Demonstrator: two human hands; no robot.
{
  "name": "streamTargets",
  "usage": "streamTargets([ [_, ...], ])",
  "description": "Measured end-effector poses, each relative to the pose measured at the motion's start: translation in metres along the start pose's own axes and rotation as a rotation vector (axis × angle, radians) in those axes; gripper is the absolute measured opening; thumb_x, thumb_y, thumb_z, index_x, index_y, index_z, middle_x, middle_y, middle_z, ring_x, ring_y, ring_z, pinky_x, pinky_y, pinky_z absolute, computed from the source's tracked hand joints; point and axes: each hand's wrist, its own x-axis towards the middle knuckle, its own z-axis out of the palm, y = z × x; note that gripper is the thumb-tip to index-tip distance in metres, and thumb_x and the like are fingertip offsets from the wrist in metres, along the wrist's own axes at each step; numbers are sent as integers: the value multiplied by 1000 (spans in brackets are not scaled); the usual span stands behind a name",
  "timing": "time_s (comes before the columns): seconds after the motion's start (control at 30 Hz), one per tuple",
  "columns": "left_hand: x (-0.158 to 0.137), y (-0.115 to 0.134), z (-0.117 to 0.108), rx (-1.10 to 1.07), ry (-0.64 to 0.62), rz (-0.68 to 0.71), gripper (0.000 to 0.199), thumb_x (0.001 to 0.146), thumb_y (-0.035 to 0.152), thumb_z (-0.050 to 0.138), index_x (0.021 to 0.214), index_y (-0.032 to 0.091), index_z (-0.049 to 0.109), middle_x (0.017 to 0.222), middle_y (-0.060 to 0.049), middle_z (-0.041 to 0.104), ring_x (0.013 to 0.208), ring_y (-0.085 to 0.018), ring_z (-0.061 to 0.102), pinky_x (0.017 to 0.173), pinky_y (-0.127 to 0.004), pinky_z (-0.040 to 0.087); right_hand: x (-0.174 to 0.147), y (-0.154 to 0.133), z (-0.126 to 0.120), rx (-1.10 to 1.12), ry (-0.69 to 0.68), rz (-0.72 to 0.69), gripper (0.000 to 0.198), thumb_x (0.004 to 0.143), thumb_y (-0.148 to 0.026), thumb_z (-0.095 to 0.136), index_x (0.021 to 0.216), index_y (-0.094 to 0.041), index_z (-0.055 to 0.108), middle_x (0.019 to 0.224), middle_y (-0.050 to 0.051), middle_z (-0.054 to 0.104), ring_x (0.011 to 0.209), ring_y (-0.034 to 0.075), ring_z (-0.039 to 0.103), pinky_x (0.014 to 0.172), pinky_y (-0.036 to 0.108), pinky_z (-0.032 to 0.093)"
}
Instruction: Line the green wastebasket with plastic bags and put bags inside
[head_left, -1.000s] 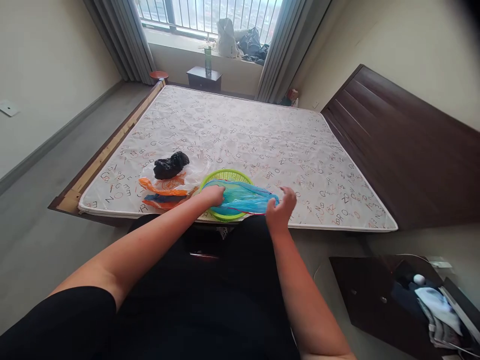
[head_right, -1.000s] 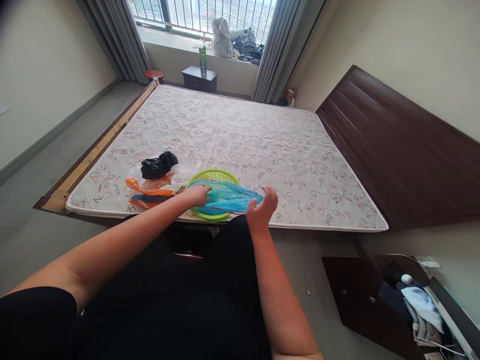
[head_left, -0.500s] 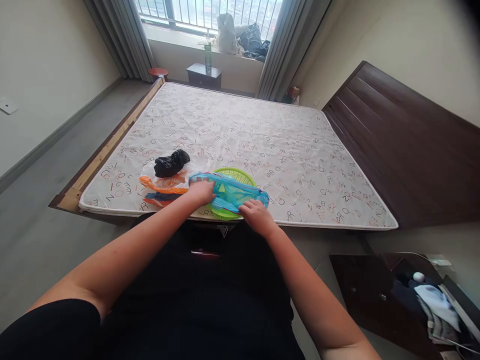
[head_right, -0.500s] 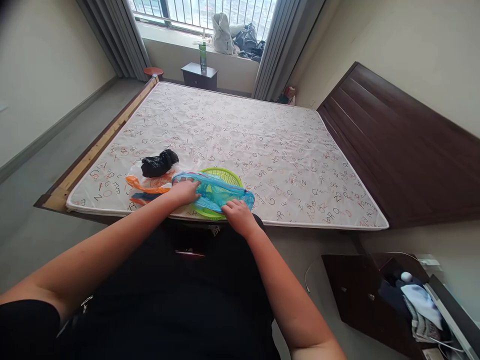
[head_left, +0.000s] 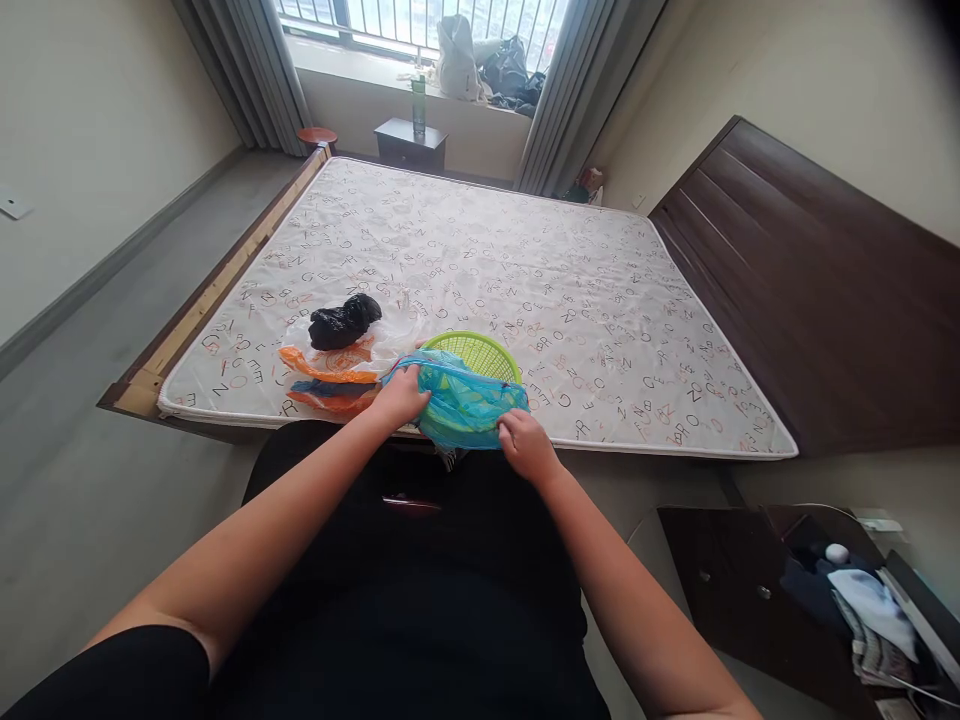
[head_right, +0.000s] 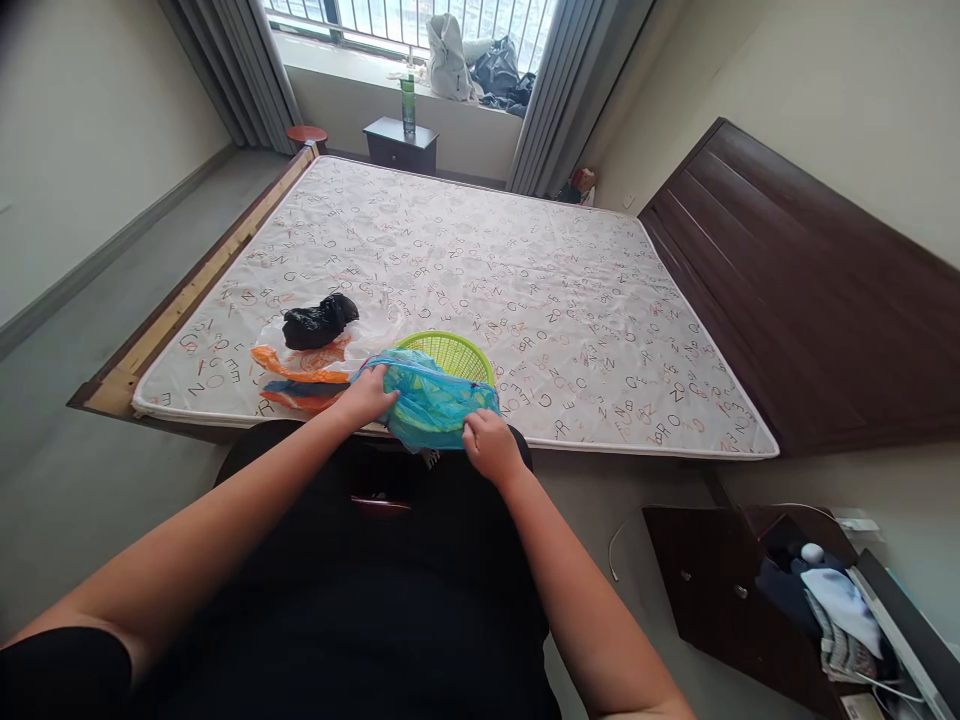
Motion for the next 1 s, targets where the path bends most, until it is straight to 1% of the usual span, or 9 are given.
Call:
streamTargets([
  [0.07,1,4,7,11,30,-22,61,88,25,60,147,11,48,132,-23,56,127,-37,59,109,-43,46,14,-11,3,55,37,23,33,103,-24,38,104,-19,71,98,10,68,99,24,61,92,37,48],
  [0.17,-4,12,17,70,21,-33,61,87,15,55,148,10,48,132,-24,54,123,-38,61,107,-45,47,43,-22,11,88,-21,-18,33,102,-29,47,123,-19,70,123,12,68,118,27,59,105,42,46],
  [0.3,-22,15,30,107,33,10,76,87,12,51,160,7,29,142,-27,46,124,-39,61,107,-48,48,80,-11,14,25,-14,178,46,102,-30,47,143,-15,60,148,17,56,135,30,51,115,45,39],
  [0.37,-32,13,34,95,51,13,84,86,12,51,164,6,19,147,-28,41,126,-40,60,107,-49,48,92,1,12,6,10,294,50,102,-29,45,148,-12,54,148,19,55,135,31,52,114,45,40],
  [0.43,-41,12,36,72,63,3,87,84,13,53,164,6,18,147,-28,40,125,-40,60,108,-50,47,98,12,10,-3,34,356,52,102,-30,42,151,-13,51,145,18,58,132,32,53,113,45,40],
  [0.63,-46,15,30,10,53,-38,94,80,18,59,165,11,21,141,-23,46,117,-37,65,103,-46,52,95,26,13,-33,82,349,51,100,-30,44,146,-13,54,139,19,59,127,32,53,109,44,41],
  [0.73,-39,16,21,-2,35,-65,90,85,26,58,166,11,22,138,-24,49,112,-37,67,100,-46,53,96,29,9,-26,91,334,48,99,-29,44,142,-11,58,135,19,60,124,32,52,111,43,39],
  [0.87,-28,15,8,26,65,-44,77,93,34,53,164,15,30,133,-22,59,121,-37,63,103,-46,50,102,28,3,13,111,318,50,97,-27,45,143,-13,59,135,18,60,122,33,51,111,46,38],
  [1.0,-18,11,3,7,74,-12,71,94,32,53,162,20,37,135,-19,63,124,-36,61,107,-45,47,108,20,3,85,114,402,52,94,-28,51,143,-18,62,130,18,59,121,34,53,109,46,41],
])
